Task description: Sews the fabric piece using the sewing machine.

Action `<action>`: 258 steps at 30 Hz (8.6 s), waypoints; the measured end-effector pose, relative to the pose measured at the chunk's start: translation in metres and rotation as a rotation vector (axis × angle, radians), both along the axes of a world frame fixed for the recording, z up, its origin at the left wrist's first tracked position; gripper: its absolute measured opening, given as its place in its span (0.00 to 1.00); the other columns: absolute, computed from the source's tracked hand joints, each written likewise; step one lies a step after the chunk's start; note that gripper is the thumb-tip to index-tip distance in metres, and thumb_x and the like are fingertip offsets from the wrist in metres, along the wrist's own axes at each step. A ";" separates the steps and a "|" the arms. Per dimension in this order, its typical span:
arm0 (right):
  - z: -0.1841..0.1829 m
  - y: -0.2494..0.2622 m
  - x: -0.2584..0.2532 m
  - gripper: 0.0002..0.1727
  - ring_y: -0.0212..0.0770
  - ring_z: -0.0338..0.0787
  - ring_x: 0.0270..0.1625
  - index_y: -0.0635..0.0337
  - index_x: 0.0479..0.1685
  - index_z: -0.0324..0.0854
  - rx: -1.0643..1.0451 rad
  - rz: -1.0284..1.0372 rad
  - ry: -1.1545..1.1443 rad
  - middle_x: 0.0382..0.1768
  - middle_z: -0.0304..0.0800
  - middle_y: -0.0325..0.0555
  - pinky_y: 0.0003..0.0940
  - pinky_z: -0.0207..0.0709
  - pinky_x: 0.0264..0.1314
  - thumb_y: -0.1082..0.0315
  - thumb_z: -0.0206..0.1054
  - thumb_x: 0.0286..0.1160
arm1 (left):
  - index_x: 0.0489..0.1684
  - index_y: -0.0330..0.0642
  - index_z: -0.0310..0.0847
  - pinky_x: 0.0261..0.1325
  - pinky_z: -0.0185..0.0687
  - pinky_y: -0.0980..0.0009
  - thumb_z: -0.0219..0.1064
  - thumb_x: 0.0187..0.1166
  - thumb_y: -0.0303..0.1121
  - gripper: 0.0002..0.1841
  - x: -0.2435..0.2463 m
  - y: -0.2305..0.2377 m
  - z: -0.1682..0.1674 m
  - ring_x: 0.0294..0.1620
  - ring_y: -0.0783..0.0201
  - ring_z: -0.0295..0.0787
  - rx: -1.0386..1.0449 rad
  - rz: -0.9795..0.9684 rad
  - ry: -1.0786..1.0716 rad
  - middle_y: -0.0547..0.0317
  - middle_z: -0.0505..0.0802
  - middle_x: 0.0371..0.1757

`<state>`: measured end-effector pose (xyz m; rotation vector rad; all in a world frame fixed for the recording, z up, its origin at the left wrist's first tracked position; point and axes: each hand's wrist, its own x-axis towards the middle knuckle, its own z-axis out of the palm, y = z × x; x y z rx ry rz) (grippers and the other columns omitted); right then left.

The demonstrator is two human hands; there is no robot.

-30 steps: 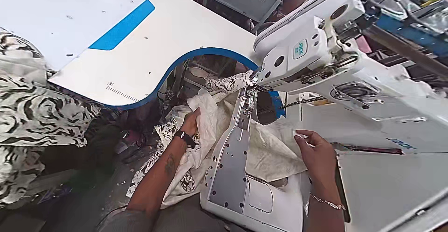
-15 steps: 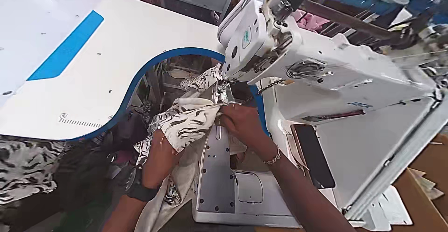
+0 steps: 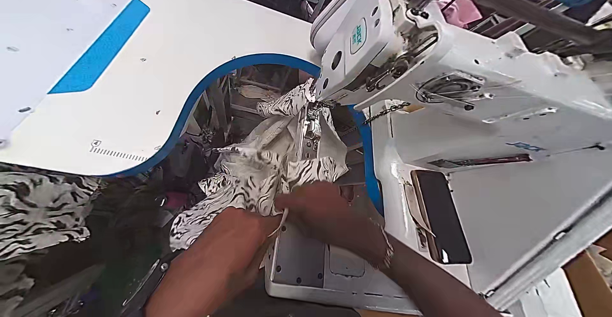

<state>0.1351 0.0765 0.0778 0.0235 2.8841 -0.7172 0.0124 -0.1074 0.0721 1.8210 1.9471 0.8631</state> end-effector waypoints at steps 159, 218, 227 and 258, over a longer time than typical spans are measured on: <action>0.043 -0.064 0.023 0.06 0.46 0.88 0.21 0.62 0.29 0.91 0.666 -0.455 -0.038 0.21 0.88 0.50 0.34 0.76 0.18 0.73 0.68 0.67 | 0.18 0.43 0.83 0.08 0.64 0.62 0.64 0.66 0.29 0.08 0.032 0.079 -0.062 0.06 0.58 0.74 0.316 0.235 -0.090 0.60 0.74 0.06; 0.009 -0.034 0.119 0.19 0.38 0.83 0.27 0.65 0.15 0.81 -0.052 -0.508 0.245 0.19 0.81 0.49 0.30 0.75 0.31 0.65 0.69 0.75 | 0.37 0.36 0.91 0.28 0.82 0.72 0.61 0.81 0.29 0.11 0.050 0.017 -0.071 0.23 0.68 0.87 0.354 0.122 -0.510 0.55 0.92 0.24; 0.005 -0.049 0.061 0.14 0.44 0.83 0.17 0.60 0.21 0.87 0.395 -0.428 0.148 0.17 0.82 0.48 0.34 0.72 0.16 0.64 0.65 0.74 | 0.41 0.36 0.90 0.30 0.76 0.79 0.60 0.85 0.30 0.12 0.043 0.043 -0.096 0.23 0.71 0.83 0.521 0.083 -0.599 0.55 0.90 0.23; 0.016 -0.032 0.039 0.11 0.35 0.90 0.30 0.64 0.37 0.90 0.067 -0.545 0.205 0.26 0.92 0.47 0.26 0.81 0.35 0.65 0.69 0.74 | 0.21 0.37 0.81 0.16 0.65 0.63 0.60 0.76 0.26 0.11 0.019 0.082 -0.075 0.11 0.60 0.73 0.366 0.166 -0.467 0.56 0.76 0.11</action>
